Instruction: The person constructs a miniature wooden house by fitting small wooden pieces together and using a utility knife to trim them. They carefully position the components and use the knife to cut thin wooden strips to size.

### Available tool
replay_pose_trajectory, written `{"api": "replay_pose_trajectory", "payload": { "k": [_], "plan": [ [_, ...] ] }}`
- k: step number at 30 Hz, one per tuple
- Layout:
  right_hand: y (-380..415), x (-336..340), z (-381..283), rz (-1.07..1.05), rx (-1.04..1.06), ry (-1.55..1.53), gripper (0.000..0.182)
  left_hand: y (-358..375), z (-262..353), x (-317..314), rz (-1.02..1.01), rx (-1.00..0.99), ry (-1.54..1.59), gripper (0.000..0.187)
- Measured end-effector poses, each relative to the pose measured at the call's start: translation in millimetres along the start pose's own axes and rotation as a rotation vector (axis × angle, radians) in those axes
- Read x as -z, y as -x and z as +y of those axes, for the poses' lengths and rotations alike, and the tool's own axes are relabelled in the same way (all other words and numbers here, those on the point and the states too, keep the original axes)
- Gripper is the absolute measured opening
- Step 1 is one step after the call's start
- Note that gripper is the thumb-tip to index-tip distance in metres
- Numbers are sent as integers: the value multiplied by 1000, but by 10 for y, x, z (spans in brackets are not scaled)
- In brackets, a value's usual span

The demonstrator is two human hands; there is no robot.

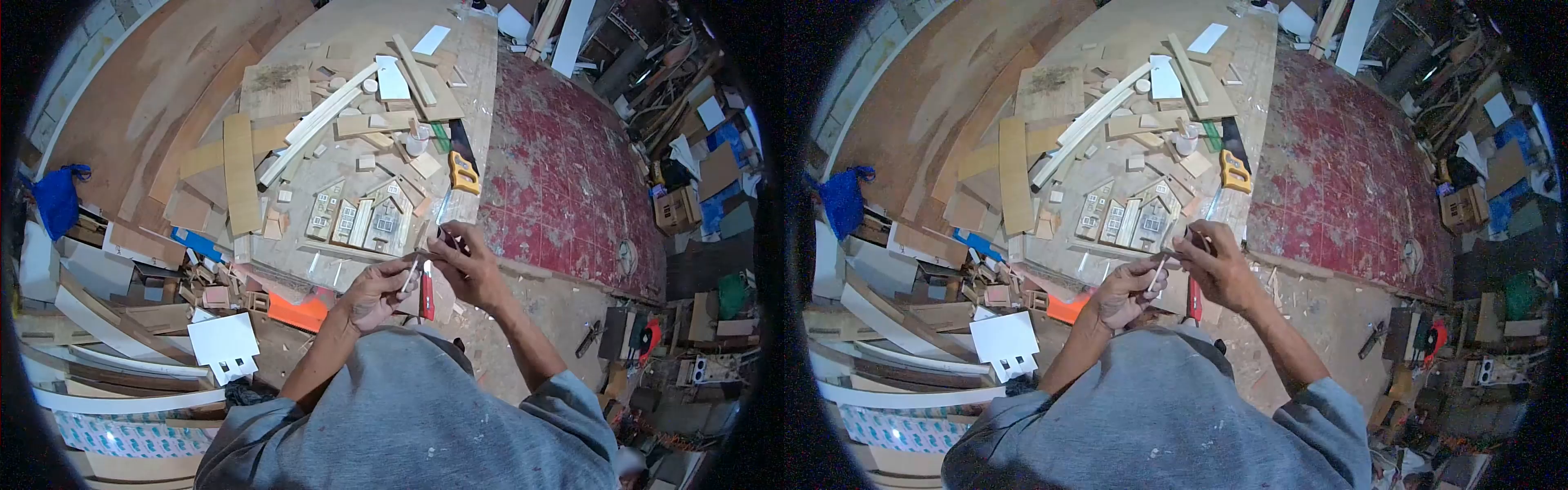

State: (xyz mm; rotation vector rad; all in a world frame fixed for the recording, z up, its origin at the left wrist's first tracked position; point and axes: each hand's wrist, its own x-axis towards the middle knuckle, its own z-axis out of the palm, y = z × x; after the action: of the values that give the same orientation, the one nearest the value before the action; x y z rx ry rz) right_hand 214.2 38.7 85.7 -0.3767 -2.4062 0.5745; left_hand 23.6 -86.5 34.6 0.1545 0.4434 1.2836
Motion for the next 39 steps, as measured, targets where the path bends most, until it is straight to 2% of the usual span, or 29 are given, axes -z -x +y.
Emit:
{"api": "replay_pose_trajectory", "payload": {
  "k": [4,5,8,11,13,15,24,31,35,39],
  "plan": [
    [-61,52,-38,-38,53,-6,45,-22,41,36,10,-48,-62,35],
    [-68,30,-46,41,-31,-27,43,-32,35,7,-13,-36,-23,35],
    [-77,58,-190,-73,103,-39,41,-38,76,9,-7,-62,-40,36],
    [-60,9,-125,4,11,-33,41,-69,44,63,-18,-56,-9,37],
    [-72,40,-232,-66,100,-64,42,-46,92,60,-22,-63,-50,36],
    [-83,7,-72,21,-5,31,47,-11,82,80,-24,-46,-69,36],
    [-100,-18,-43,-7,12,99,56,-4,121,-99,130,-18,-111,35],
    [-92,-48,-53,-38,-10,108,53,103,135,-34,204,-46,-208,32],
    [-56,-63,-183,-62,62,22,49,72,197,30,158,-56,-279,32],
    [-110,5,-118,-62,3,78,45,16,214,-64,149,-45,-266,28]
  ]
}}
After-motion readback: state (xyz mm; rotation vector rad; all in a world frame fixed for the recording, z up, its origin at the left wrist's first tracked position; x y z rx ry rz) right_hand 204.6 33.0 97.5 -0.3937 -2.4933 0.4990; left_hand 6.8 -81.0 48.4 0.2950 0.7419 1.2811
